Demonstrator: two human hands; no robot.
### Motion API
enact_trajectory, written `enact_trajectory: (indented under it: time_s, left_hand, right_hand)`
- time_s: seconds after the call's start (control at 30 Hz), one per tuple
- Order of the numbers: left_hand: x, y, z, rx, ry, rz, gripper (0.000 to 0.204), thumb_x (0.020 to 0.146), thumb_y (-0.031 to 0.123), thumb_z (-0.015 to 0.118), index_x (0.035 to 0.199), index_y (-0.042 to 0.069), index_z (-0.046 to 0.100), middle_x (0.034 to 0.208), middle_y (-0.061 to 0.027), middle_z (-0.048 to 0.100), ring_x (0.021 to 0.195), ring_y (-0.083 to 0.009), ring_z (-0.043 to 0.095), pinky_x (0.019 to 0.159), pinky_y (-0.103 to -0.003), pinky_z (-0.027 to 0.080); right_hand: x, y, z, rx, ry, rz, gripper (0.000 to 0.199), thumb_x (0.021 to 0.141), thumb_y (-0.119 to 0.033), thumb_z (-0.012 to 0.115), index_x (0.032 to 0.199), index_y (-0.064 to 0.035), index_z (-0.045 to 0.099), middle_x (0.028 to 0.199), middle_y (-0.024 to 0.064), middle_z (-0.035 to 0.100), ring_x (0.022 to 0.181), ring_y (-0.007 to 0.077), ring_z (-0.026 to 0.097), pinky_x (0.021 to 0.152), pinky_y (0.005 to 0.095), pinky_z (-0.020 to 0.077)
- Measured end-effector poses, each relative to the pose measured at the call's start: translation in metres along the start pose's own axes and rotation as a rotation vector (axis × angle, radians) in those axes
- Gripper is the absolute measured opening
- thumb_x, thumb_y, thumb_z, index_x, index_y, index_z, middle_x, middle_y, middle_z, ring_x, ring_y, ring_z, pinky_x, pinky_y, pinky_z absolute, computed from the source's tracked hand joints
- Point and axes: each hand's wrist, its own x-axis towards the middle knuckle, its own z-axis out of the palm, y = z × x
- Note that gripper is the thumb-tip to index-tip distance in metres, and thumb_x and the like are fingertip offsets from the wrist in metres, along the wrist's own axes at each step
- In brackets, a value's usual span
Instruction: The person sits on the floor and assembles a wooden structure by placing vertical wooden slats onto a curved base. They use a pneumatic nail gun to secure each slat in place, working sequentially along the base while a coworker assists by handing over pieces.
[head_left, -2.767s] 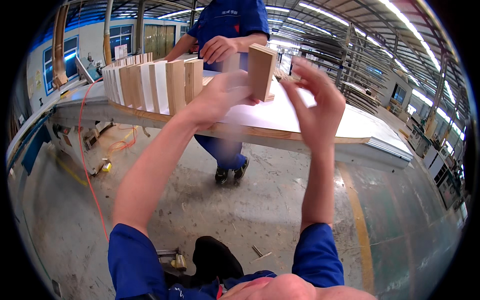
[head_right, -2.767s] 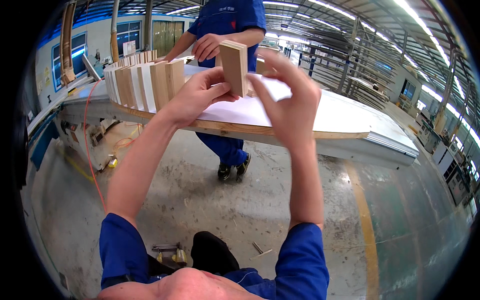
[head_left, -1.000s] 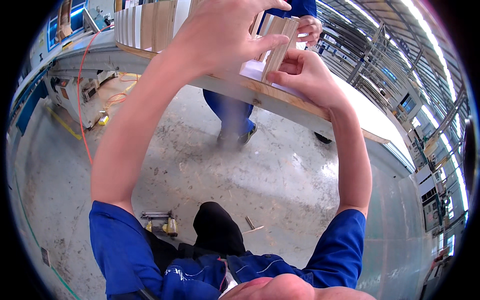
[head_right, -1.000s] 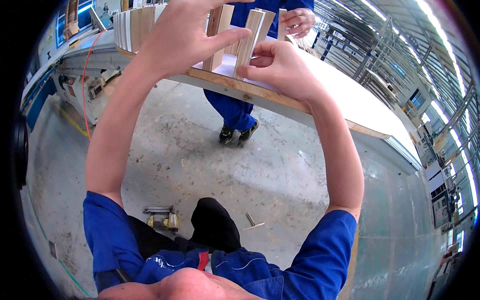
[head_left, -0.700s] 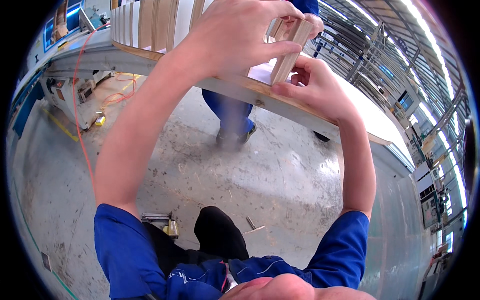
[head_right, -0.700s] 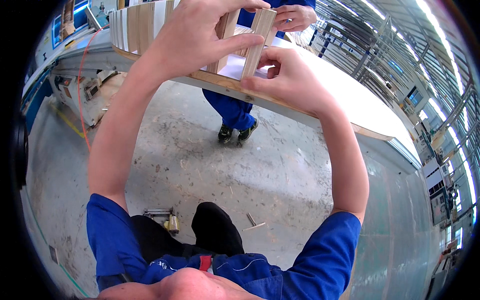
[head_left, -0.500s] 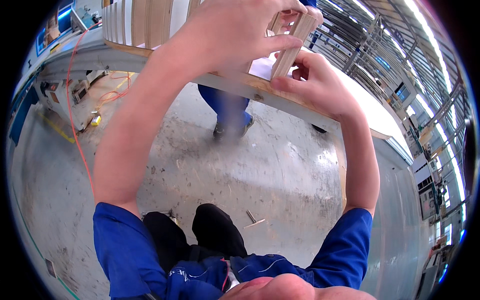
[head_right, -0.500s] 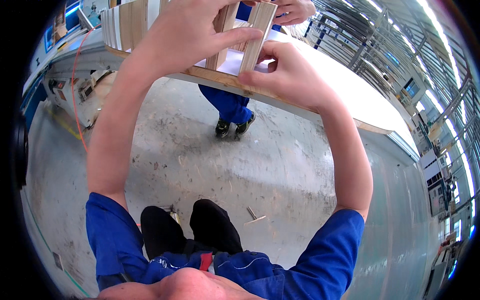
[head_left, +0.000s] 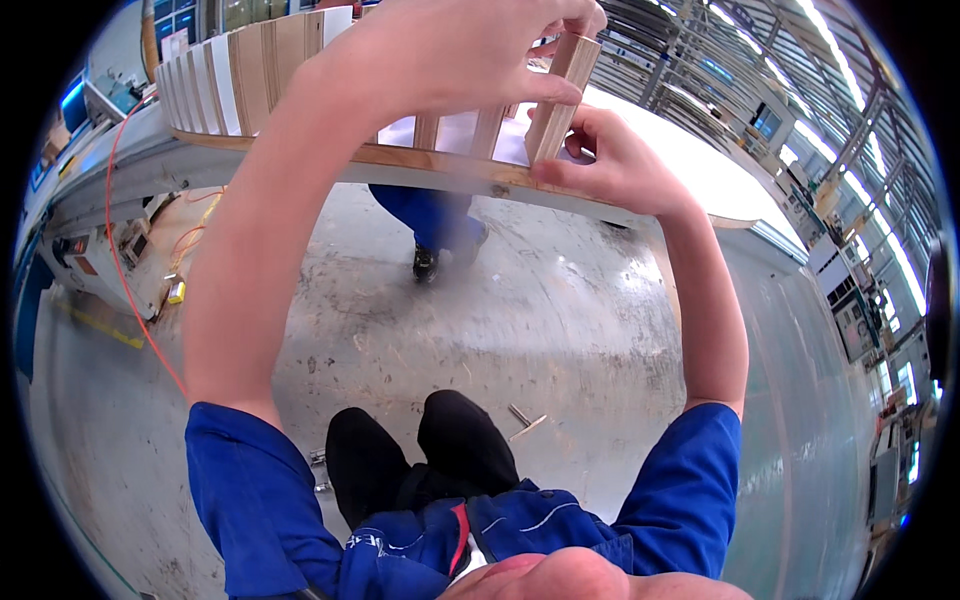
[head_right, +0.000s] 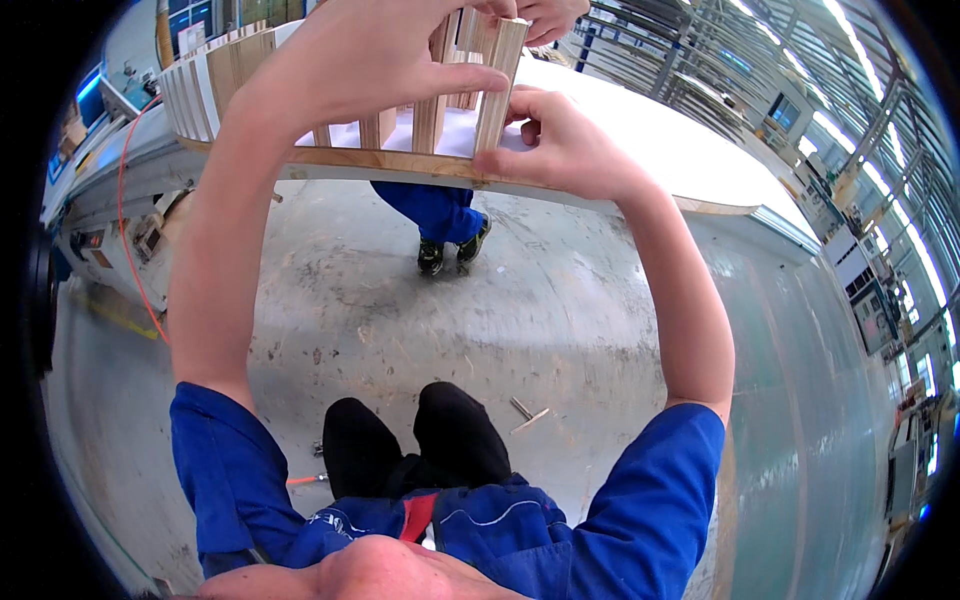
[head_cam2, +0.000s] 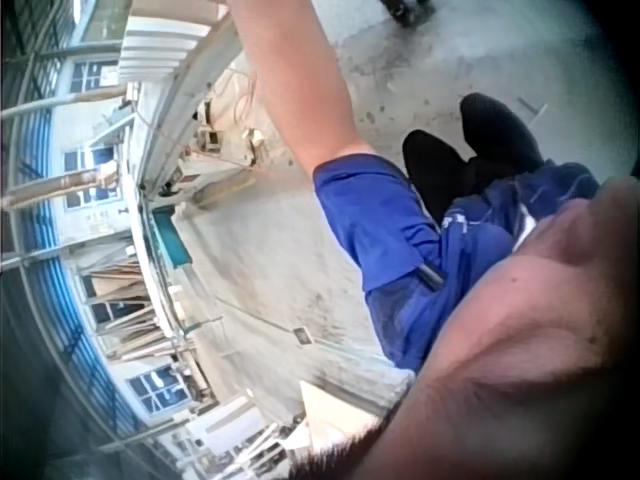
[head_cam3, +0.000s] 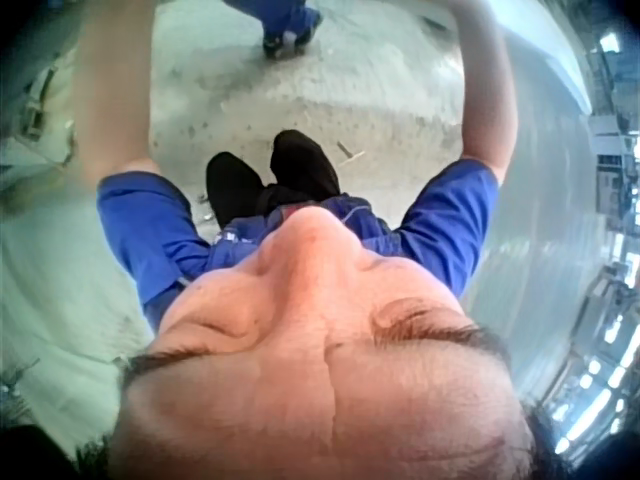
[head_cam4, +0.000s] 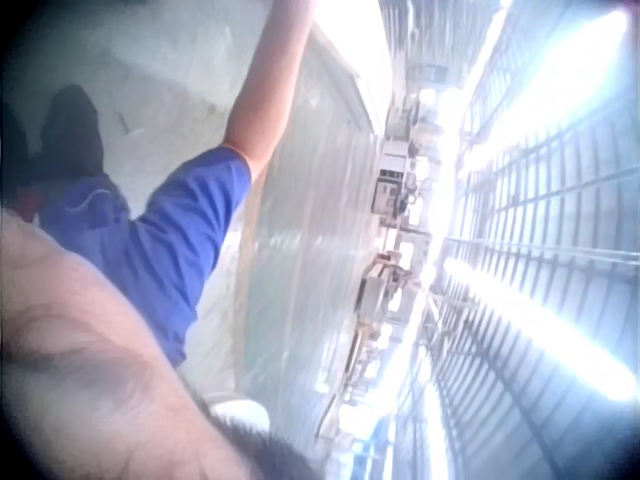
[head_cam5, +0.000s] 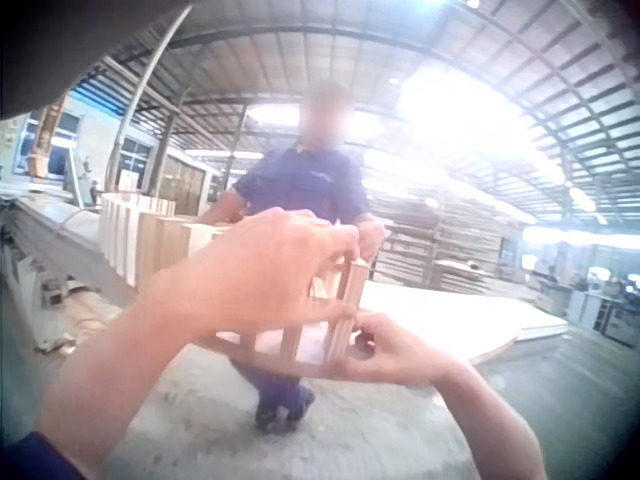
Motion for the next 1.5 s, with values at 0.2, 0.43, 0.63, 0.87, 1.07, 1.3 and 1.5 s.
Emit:
enact_trajectory:
  time_s: [0.2, 0.43, 0.63, 0.87, 1.07, 1.3, 1.5]
  left_hand:
    - [0.015, -0.004, -0.021, -0.279, -0.262, -0.101, 0.056, 0.091, 0.029, 0.074, 0.136, 0.005, 0.052, 0.105, -0.0207, 0.074, 0.105, -0.0375, 0.072, 0.091, -0.044, 0.057]
    - [0.010, -0.016, -0.002, -0.265, -0.176, -0.082, 0.060, 0.089, 0.033, 0.077, 0.133, -0.001, 0.054, 0.112, -0.0246, 0.073, 0.106, -0.0376, 0.072, 0.093, -0.043, 0.057]
    - [0.007, -0.019, 0.001, -0.304, -0.121, -0.030, 0.066, 0.089, 0.043, 0.077, 0.131, -0.002, 0.054, 0.115, -0.0244, 0.072, 0.107, -0.0370, 0.072, 0.095, -0.042, 0.057]
    - [0.011, -0.025, 0.016, -0.255, -0.116, -0.029, 0.069, 0.087, 0.045, 0.077, 0.132, -0.001, 0.053, 0.116, -0.0242, 0.072, 0.108, -0.0354, 0.072, 0.095, -0.042, 0.057]
    - [0.008, -0.027, 0.017, -0.254, -0.110, -0.035, 0.072, 0.087, 0.041, 0.077, 0.140, 0.001, 0.048, 0.118, -0.0234, 0.072, 0.109, -0.0353, 0.072, 0.095, -0.042, 0.057]
    - [0.011, -0.020, 0.010, -0.249, -0.187, -0.091, 0.076, 0.088, 0.040, 0.078, 0.144, 0.001, 0.045, 0.120, -0.0239, 0.071, 0.112, -0.0350, 0.071, 0.098, -0.043, 0.056]
    - [0.010, -0.016, 0.007, -0.214, -0.211, -0.131, 0.080, 0.087, 0.044, 0.079, 0.145, 0.001, 0.044, 0.123, -0.0243, 0.070, 0.117, -0.0348, 0.069, 0.102, -0.043, 0.055]
  right_hand:
    - [-0.003, 0.013, 0.000, 0.027, 0.023, -0.006, 0.050, 0.083, -0.031, 0.076, 0.120, -0.0003, 0.064, 0.097, 0.0017, 0.060, 0.084, 0.0111, 0.054, 0.079, 0.0256, 0.0446]
    - [0.000, 0.007, 0.003, 0.027, 0.022, -0.033, 0.043, 0.083, -0.033, 0.076, 0.110, -0.0004, 0.067, 0.090, 0.0001, 0.059, 0.078, 0.0098, 0.048, 0.071, 0.0261, 0.0407]
    - [-0.002, 0.005, 0.004, 0.012, 0.043, -0.039, 0.042, 0.084, -0.034, 0.076, 0.109, -0.0013, 0.068, 0.085, -0.0021, 0.056, 0.074, 0.0085, 0.044, 0.065, 0.0254, 0.0369]
    - [-0.002, 0.012, 0.004, -0.011, 0.065, -0.076, 0.040, 0.084, -0.030, 0.077, 0.108, -0.0005, 0.068, 0.082, -0.0032, 0.055, 0.072, 0.0069, 0.044, 0.065, 0.0242, 0.0395]
    - [-0.002, 0.012, 0.002, 0.036, 0.057, -0.027, 0.040, 0.082, -0.029, 0.078, 0.107, 0.0012, 0.067, 0.081, -0.0024, 0.057, 0.070, 0.0068, 0.046, 0.065, 0.0229, 0.0403]
    - [-0.003, 0.011, 0.001, -0.016, 0.058, -0.016, 0.041, 0.082, -0.031, 0.077, 0.104, 0.0016, 0.069, 0.079, -0.0011, 0.056, 0.069, 0.0083, 0.046, 0.063, 0.0248, 0.0388]
    - [-0.002, 0.013, 0.005, -0.020, 0.079, -0.051, 0.041, 0.081, -0.032, 0.076, 0.102, 0.0023, 0.069, 0.078, -0.0013, 0.055, 0.069, 0.0082, 0.045, 0.063, 0.0247, 0.0386]
